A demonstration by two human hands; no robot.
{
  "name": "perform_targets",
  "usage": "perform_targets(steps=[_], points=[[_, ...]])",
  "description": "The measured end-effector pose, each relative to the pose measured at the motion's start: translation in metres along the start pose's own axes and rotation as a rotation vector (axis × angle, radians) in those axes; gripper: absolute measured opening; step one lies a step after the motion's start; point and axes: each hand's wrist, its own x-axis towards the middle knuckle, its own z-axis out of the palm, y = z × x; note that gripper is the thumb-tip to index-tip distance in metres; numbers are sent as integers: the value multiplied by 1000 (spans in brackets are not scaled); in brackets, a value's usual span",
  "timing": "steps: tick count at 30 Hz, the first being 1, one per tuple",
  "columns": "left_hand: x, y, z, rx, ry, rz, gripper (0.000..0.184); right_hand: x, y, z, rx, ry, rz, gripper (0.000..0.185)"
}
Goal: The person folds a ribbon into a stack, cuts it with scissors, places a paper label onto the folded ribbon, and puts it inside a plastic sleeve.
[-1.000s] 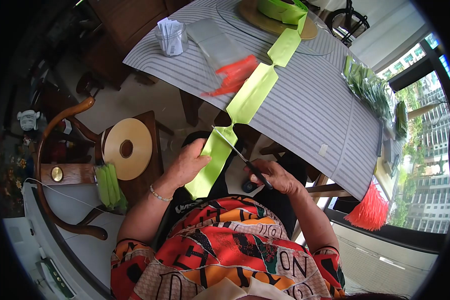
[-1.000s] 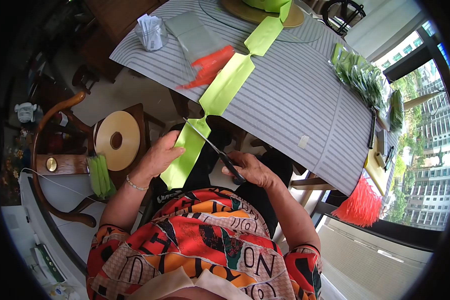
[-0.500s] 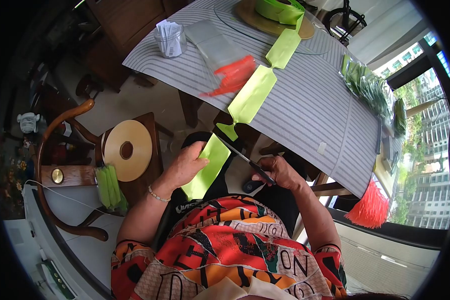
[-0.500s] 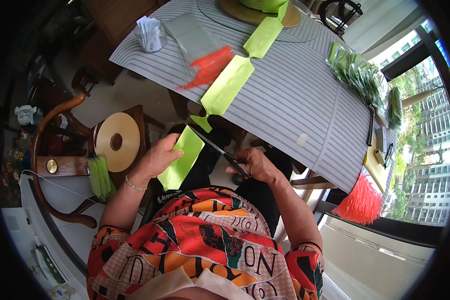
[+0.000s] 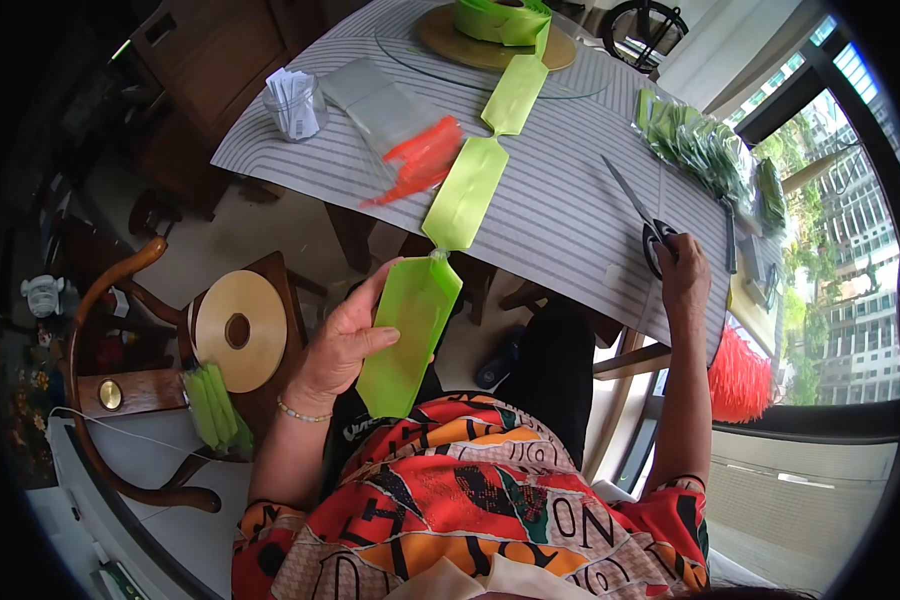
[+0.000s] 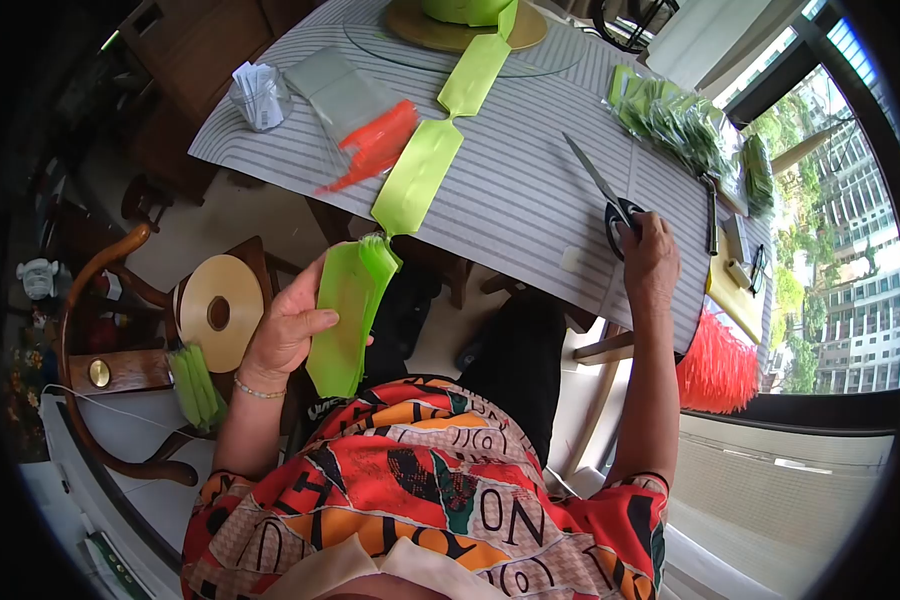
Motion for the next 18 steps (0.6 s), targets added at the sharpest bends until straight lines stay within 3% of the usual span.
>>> perform_targets(steps=[4,7,9,11,15,18], points=[[17,-18,1,123,66,142,64,16,20,14,-246,84,-265,34],[25,-25,7,235,143,212,54,-2,-35,-5,-60,193,-226,41],[32,-33,12,330,217,252,51,-36,-102,-25,570,-181,-26,50],[38,-34,25,416,261,285,45,-73,-148,-17,751,-410,-186,70],[43,-50,38,710,313,398,40,-93,-187,36,917,-429,-193,74],[38,-47,50,781,313,337,40,-98,-196,44,1033,-437,-129,71]])
